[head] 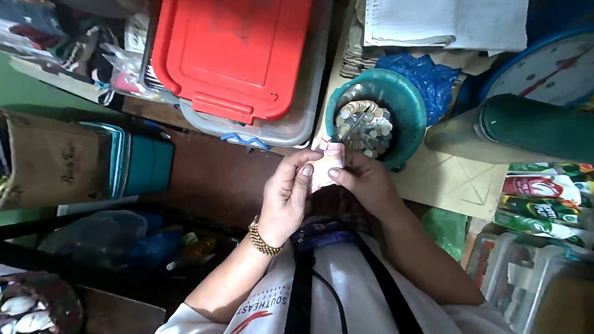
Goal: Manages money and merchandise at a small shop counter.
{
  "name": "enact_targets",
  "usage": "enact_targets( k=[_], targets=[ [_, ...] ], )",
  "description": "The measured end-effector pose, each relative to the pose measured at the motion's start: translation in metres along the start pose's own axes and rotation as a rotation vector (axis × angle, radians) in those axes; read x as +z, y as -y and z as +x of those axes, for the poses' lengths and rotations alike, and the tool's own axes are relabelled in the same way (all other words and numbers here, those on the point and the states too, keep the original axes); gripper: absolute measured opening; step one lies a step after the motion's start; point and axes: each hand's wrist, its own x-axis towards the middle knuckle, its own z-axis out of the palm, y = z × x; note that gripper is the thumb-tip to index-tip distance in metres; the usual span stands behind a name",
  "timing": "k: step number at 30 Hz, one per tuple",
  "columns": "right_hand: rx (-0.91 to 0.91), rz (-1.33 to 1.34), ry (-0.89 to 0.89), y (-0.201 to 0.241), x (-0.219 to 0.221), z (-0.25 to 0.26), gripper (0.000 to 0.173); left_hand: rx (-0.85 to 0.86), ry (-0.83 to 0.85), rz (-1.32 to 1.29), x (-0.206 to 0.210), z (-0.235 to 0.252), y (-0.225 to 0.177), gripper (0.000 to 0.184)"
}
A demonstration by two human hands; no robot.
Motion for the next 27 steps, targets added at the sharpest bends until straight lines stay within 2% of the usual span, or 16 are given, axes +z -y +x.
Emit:
enact_targets(
  k=[2, 5, 9, 11, 15, 18, 23, 27],
  targets=[
    [-0.035, -0.045, 0.001, -0.002, 0.001, -0.001, 0.009, 0.021, 0.014, 0.021, 0.0, -0.002, 0.001, 0.027],
    [-0.053, -0.078, 0.02, -0.004, 0.001, -0.002, 0.011, 0.02, 0.031, -0.016, 0.0, -0.001, 0.002, 0.029],
    [0.02, 0.007, 0.124, -0.004, 0.0, -0.006, 0.018, -0.166, 0.043, -0.312, -0.004, -0.005, 0.006, 0.028],
    [0.078, 0.018, 0.154, -0.005, -0.001, -0.008, 0.021, -0.25, 0.02, -0.377, -0.005, -0.008, 0.006, 0.026],
    [0.198, -0.117, 0.153, -0.012, 0.006, -0.013, 0.029, -0.344, -0.075, -0.249, 0.0, -0.014, 0.006, 0.028],
    [0.253, -0.139, 0.125, -0.019, 0.013, -0.019, 0.031, -0.371, -0.011, -0.192, 0.001, -0.02, 0.008, 0.032],
    [0.32, -0.056, 0.14, -0.024, 0.013, -0.029, 0.022, -0.468, 0.07, -0.11, 0.002, -0.032, 0.019, 0.045],
    [0.289, -0.062, 0.09, -0.029, 0.009, -0.036, 0.013, -0.508, 0.069, -0.234, 0.005, -0.037, 0.018, 0.056]
  ],
)
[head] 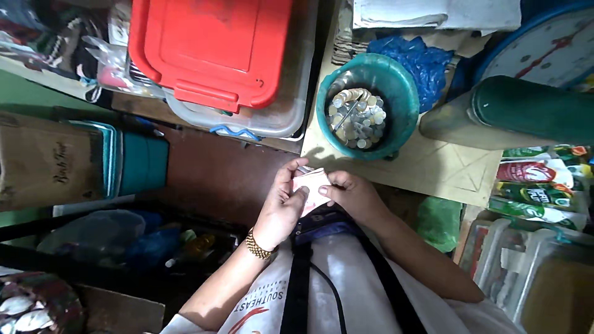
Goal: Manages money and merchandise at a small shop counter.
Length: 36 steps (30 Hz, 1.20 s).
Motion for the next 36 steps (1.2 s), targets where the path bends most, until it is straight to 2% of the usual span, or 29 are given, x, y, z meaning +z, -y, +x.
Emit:
enact_targets(
  k=[3, 7, 9, 13, 15, 17, 19, 23, 26, 30, 33, 36],
  targets=[
    [0.033, 0.043, -0.033, 0.001, -0.005, -0.006, 0.011, -0.054, -0.065, -0.174, 0.003, -0.001, 0.002, 0.063],
    [0.033, 0.055, -0.088, -0.006, -0.006, -0.012, 0.012, -0.207, -0.091, -0.314, 0.013, -0.003, 0.005, 0.032],
    [0.036, 0.07, -0.076, -0.004, -0.011, -0.01, 0.013, -0.176, -0.068, -0.255, 0.017, 0.0, 0.003, 0.027],
    [0.054, 0.038, 0.114, 0.011, -0.04, 0.007, 0.02, -0.035, -0.091, -0.072, 0.021, 0.006, 0.0, 0.024],
    [-0.025, -0.202, 0.066, 0.018, -0.062, 0.024, 0.03, -0.06, -0.125, -0.066, 0.021, 0.011, -0.004, 0.028],
    [-0.053, -0.595, -0.069, 0.022, -0.088, 0.056, 0.03, -0.095, -0.176, -0.062, 0.023, 0.018, -0.012, 0.033],
    [0.128, -0.857, -0.053, 0.021, -0.108, 0.093, 0.031, -0.115, -0.214, -0.06, 0.027, 0.025, -0.021, 0.039],
    [0.363, -1.065, 0.048, -0.001, -0.11, 0.135, 0.049, -0.052, -0.206, -0.09, 0.03, 0.039, -0.032, 0.035],
    [0.419, -1.084, 0.076, -0.003, -0.104, 0.14, 0.048, -0.045, -0.187, -0.078, 0.029, 0.047, -0.036, 0.036],
    [0.346, -1.008, 0.037, 0.003, -0.107, 0.139, 0.048, -0.037, -0.152, -0.03, 0.024, 0.053, -0.041, 0.037],
    [0.106, -0.676, -0.025, 0.021, -0.11, 0.116, 0.035, -0.021, -0.121, 0.068, 0.014, 0.055, -0.044, 0.038],
    [-0.063, -0.301, 0.072, 0.037, -0.105, 0.076, 0.03, 0.018, -0.067, 0.15, 0.002, 0.057, -0.047, 0.037]
  ],
)
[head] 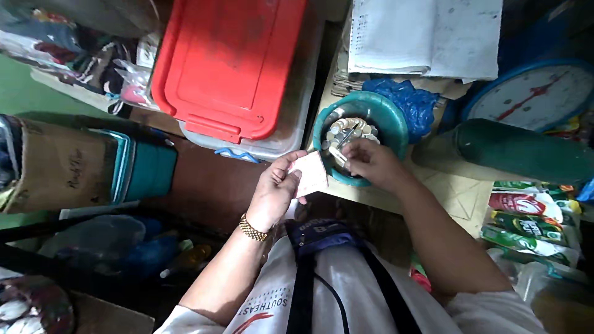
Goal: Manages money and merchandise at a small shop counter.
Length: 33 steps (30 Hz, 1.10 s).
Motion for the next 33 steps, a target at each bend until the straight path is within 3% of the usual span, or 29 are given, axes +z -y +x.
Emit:
enact_targets(
  k=[6, 13, 16, 21, 26, 28, 31, 33],
  targets=[
    [-0.149, 0.023, -0.041, 0.014, 0.016, -0.043, 0.021, 0.077, 0.133, 0.1, -0.018, 0.006, -0.006, 0.034],
    [-0.102, -0.014, -0.051, 0.024, 0.038, -0.062, 0.016, 0.108, 0.337, 0.204, -0.027, 0.012, -0.006, 0.032],
    [-0.004, 0.093, -0.045, 0.015, 0.048, -0.065, 0.023, 0.073, 0.378, 0.232, -0.024, 0.017, 0.0, 0.034],
    [0.063, 0.248, -0.219, 0.001, 0.065, -0.078, 0.053, 0.008, 0.452, 0.203, 0.001, 0.02, 0.008, 0.04],
    [0.096, 0.292, -0.404, -0.01, 0.07, -0.099, 0.033, -0.001, 0.579, 0.122, 0.027, 0.018, 0.008, 0.049],
    [0.071, 0.327, -0.554, -0.017, 0.059, -0.113, 0.029, 0.077, 0.511, 0.154, 0.03, 0.021, 0.007, 0.052],
    [0.032, 0.425, -0.875, -0.041, 0.038, -0.133, 0.029, 0.245, 0.098, 0.291, 0.027, 0.037, 0.018, 0.047],
    [0.092, 0.456, -1.044, -0.072, 0.029, -0.138, 0.031, 0.214, -0.113, 0.35, 0.027, 0.055, 0.03, 0.063]
  ],
)
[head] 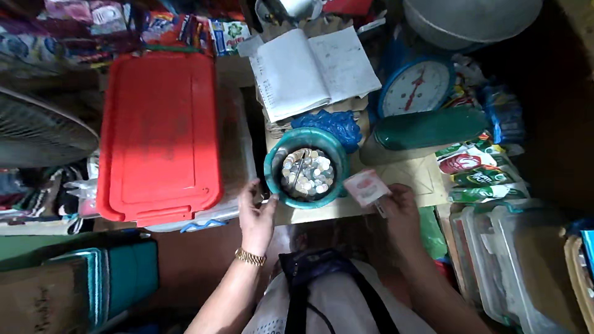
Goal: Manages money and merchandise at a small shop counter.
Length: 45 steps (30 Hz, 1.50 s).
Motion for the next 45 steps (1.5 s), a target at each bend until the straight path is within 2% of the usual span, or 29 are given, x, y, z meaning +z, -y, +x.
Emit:
enact_targets(
  k=[3, 6, 10, 12, 13, 15, 17, 18, 20, 25, 27, 29, 30, 32, 35, 37, 39, 42, 45],
  targets=[
    [0.141, -0.126, -0.042, -0.045, -0.011, 0.019, 0.04, -0.076, -0.181, 0.079, 0.02, 0.014, 0.006, 0.093],
    [0.249, -0.234, 0.06, -0.067, -0.004, 0.035, 0.043, -0.082, -0.384, 0.128, 0.04, 0.016, 0.004, 0.1],
    [0.221, -0.311, 0.117, -0.076, 0.018, 0.071, 0.038, -0.117, -0.417, 0.162, 0.056, 0.003, -0.001, 0.104],
    [0.195, -0.345, 0.17, -0.081, 0.026, 0.091, 0.039, -0.148, -0.359, 0.087, 0.071, -0.012, -0.002, 0.102],
    [0.185, -0.371, 0.205, -0.08, 0.03, 0.101, 0.039, -0.234, -0.327, -0.04, 0.079, -0.015, -0.001, 0.103],
    [0.169, -0.396, 0.247, -0.078, 0.037, 0.116, 0.038, -0.514, -0.33, -0.426, 0.092, -0.01, -0.001, 0.096],
    [0.153, -0.394, 0.268, -0.077, 0.042, 0.127, 0.037, -0.723, -0.343, -0.661, 0.099, 0.003, -0.005, 0.072],
    [0.153, -0.396, 0.284, -0.076, 0.043, 0.132, 0.036, -0.757, -0.344, -0.709, 0.101, 0.008, -0.006, 0.056],
    [0.169, -0.397, 0.317, -0.074, 0.044, 0.137, 0.036, -0.759, -0.344, -0.755, 0.096, 0.01, -0.009, 0.046],
    [0.178, -0.519, 0.42, -0.065, 0.059, 0.146, 0.038, -0.778, -0.385, -0.744, 0.076, -0.015, -0.028, 0.039],
    [0.128, -0.661, 0.484, -0.049, 0.073, 0.147, 0.041, -0.746, -0.379, -0.722, 0.072, -0.026, -0.036, 0.04],
    [0.032, -0.711, 0.494, -0.044, 0.089, 0.155, 0.032, -0.71, -0.38, -0.717, 0.076, -0.031, -0.036, 0.041],
    [0.001, -0.682, 0.495, -0.047, 0.096, 0.16, 0.032, -0.706, -0.39, -0.722, 0.079, -0.031, -0.035, 0.041],
    [0.055, -0.548, 0.483, -0.06, 0.105, 0.175, 0.04, -0.709, -0.416, -0.744, 0.088, -0.029, -0.03, 0.042],
    [0.105, -0.308, 0.449, -0.063, 0.089, 0.186, 0.04, -0.695, -0.422, -0.803, 0.103, -0.022, -0.017, 0.044],
    [0.251, -0.241, 0.436, -0.05, 0.067, 0.175, 0.046, -0.71, -0.413, -0.823, 0.115, -0.017, -0.014, 0.043],
    [0.325, -0.154, 0.404, -0.055, 0.054, 0.164, 0.052, -0.723, -0.396, -0.848, 0.129, -0.013, -0.014, 0.043],
    [0.387, -0.079, 0.331, -0.065, 0.049, 0.145, 0.052, -0.726, -0.366, -0.862, 0.15, -0.003, -0.013, 0.045],
    [0.367, -0.058, 0.287, -0.062, 0.034, 0.124, 0.048, -0.709, -0.306, -0.819, 0.165, 0.004, -0.016, 0.047]
  ],
)
